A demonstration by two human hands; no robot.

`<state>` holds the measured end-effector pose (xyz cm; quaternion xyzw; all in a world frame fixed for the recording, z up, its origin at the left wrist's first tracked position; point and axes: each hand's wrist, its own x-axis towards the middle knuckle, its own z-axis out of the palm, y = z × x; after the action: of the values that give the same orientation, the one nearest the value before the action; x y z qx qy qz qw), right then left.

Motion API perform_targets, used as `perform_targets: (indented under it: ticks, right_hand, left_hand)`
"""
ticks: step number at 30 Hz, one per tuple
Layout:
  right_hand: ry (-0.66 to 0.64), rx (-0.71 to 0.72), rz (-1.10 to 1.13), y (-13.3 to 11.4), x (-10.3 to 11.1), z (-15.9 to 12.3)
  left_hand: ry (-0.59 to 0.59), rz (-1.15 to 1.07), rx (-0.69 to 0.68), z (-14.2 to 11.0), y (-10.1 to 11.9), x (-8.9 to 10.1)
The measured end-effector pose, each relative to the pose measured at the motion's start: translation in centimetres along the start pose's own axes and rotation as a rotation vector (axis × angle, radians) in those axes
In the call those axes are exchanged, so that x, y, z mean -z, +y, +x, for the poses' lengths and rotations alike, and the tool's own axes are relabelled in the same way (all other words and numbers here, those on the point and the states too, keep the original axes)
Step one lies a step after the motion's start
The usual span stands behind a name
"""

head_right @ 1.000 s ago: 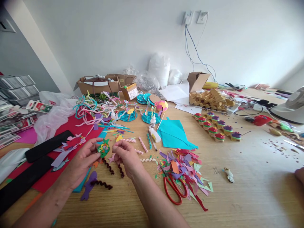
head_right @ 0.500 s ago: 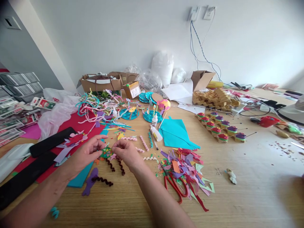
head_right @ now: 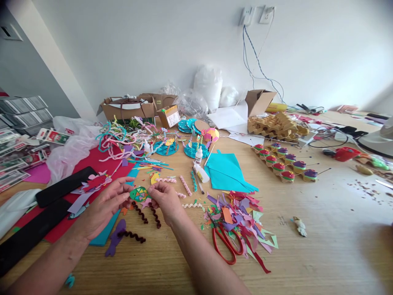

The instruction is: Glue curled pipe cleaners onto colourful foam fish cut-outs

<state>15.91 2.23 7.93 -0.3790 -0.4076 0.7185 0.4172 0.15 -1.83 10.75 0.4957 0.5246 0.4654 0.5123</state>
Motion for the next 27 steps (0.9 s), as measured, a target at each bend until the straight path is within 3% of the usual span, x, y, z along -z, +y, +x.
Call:
perform_targets:
  ticks: [5, 8, 12, 15, 17, 23, 27]
  right_hand:
    - [-0.025, 0.006, -0.031, 0.2, 0.1, -0.1]
    - [0.027, 0.124, -0.185, 0.3, 0.4, -0.2]
    - [0.153, 0.559, -0.658, 0.8, 0.8, -0.4]
    - [0.116, 0.919, -0.973, 1.1, 0.7, -0.8]
    - [0.079, 1.044, -1.133, 1.3, 0.4, -1.1]
    - [0.068, 1.093, -1.411, 1.5, 0.0, -1.4]
    - [0.064, 0.973, -1.281, 1.5, -0.2, -1.4]
  left_hand:
    - [0.06, 0.107, -0.021, 0.3, -0.3, -0.4]
    - [0.082, 0.111, -0.017, 0.4, -0.1, -0.4]
    - [0.084, 0.048, 0.012, 0.3, 0.3, 0.0]
    - [0.081, -0.046, 0.041, 0.2, 0.3, 0.1]
    - [0.071, -0.095, 0.064, 0.1, 0.3, 0.0]
    - [0.041, -0.183, 0.122, -0.2, -0.1, -0.4]
    - [0.035, -0.216, 0.1, -0.6, -0.2, -0.2]
